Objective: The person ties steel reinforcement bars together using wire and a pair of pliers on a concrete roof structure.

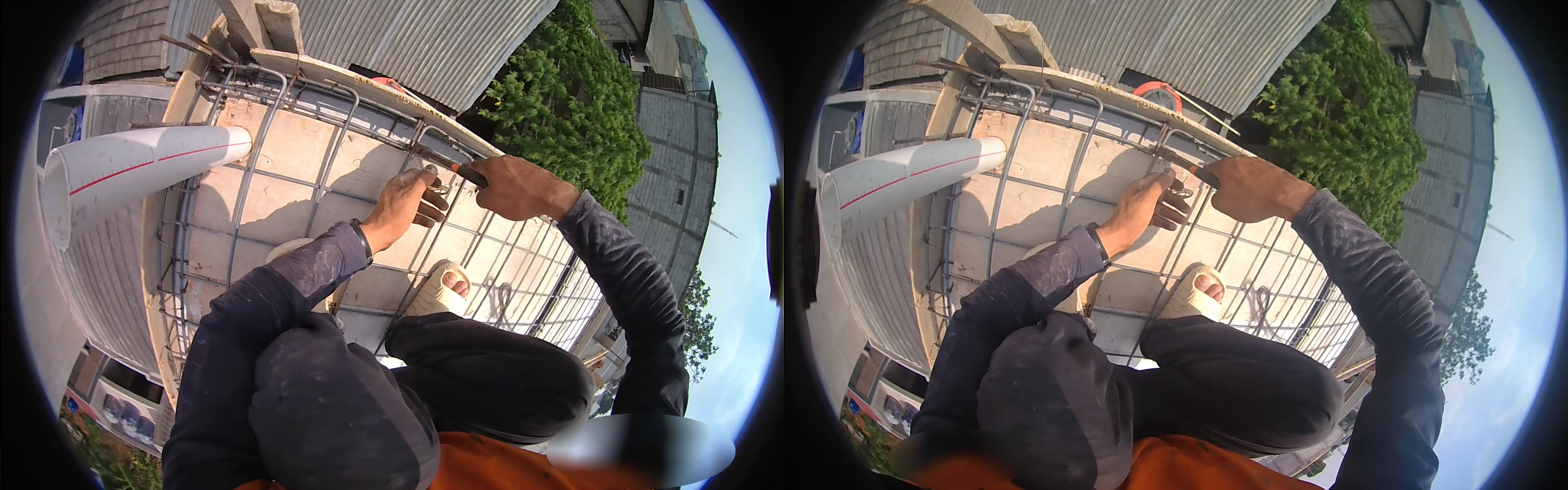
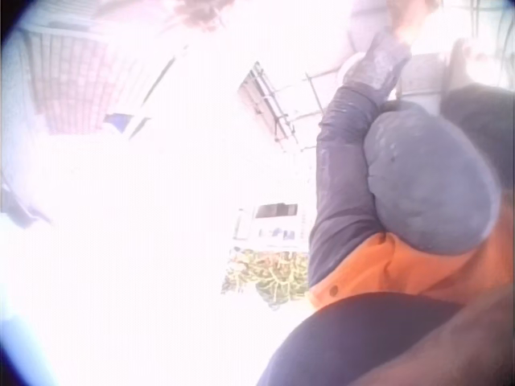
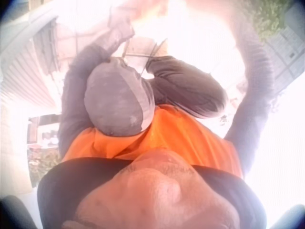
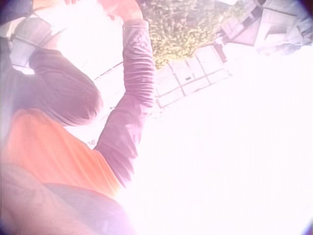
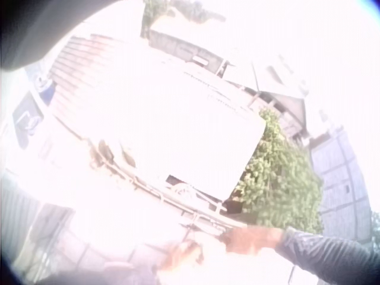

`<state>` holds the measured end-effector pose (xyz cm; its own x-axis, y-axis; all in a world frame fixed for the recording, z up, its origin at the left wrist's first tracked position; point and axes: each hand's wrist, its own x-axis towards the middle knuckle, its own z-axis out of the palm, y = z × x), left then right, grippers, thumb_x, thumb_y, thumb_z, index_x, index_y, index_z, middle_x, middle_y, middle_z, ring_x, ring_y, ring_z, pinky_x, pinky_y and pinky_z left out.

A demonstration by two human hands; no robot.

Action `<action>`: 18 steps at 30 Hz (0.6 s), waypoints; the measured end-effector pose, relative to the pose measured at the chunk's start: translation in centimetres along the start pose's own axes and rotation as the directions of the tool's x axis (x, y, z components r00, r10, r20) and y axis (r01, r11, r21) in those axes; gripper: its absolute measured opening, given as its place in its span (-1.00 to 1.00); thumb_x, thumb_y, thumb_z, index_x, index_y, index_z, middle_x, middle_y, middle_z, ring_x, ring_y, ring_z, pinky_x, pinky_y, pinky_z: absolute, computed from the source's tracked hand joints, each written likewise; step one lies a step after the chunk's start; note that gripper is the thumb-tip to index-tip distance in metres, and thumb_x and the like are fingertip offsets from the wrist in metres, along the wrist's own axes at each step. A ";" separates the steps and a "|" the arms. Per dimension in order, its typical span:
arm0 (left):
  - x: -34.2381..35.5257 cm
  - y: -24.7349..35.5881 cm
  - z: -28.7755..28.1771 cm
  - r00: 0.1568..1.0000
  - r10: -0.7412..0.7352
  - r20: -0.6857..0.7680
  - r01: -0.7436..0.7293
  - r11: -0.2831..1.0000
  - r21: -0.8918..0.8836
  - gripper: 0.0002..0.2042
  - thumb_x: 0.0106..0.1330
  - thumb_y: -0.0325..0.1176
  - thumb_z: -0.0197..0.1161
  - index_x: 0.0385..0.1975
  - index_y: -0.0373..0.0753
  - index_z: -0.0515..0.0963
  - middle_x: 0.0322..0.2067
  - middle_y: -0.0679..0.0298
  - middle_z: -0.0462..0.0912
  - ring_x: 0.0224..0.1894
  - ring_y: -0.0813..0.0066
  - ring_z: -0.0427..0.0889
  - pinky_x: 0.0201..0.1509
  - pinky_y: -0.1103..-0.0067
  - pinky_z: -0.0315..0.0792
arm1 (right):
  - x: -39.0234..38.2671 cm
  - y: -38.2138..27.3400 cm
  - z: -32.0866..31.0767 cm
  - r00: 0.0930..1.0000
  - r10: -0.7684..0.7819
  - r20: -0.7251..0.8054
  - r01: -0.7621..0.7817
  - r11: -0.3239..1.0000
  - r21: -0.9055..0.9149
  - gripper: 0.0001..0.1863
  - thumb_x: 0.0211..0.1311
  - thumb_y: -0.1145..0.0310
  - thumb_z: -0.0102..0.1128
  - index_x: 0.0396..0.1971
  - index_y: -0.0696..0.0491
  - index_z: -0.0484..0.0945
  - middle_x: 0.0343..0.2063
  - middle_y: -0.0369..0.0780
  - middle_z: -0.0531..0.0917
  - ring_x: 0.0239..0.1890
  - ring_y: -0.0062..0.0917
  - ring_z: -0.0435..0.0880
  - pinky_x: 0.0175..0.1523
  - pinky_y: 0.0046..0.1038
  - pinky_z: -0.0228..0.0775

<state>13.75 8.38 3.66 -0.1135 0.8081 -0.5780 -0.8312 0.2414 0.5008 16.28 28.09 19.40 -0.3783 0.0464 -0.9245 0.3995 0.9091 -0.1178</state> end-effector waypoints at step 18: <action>3.5 -0.1 2.6 0.662 0.352 0.662 -0.413 -0.565 0.714 -0.61 0.39 -0.24 0.25 0.17 -0.22 0.53 -0.06 0.25 0.68 0.16 0.29 0.68 0.52 0.23 0.34 | 0.6 2.4 9.2 0.990 -0.111 0.082 -0.076 0.059 0.995 -0.63 0.45 0.42 0.26 0.15 0.17 0.40 -0.14 -0.12 0.72 -0.32 -0.42 0.79 -0.22 -0.34 0.77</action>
<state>14.86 12.51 3.23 -0.0074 0.9756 0.2194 0.9053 -0.0866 0.4158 24.68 26.52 15.19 -0.3506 -0.0884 -0.9323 0.8834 -0.3617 -0.2979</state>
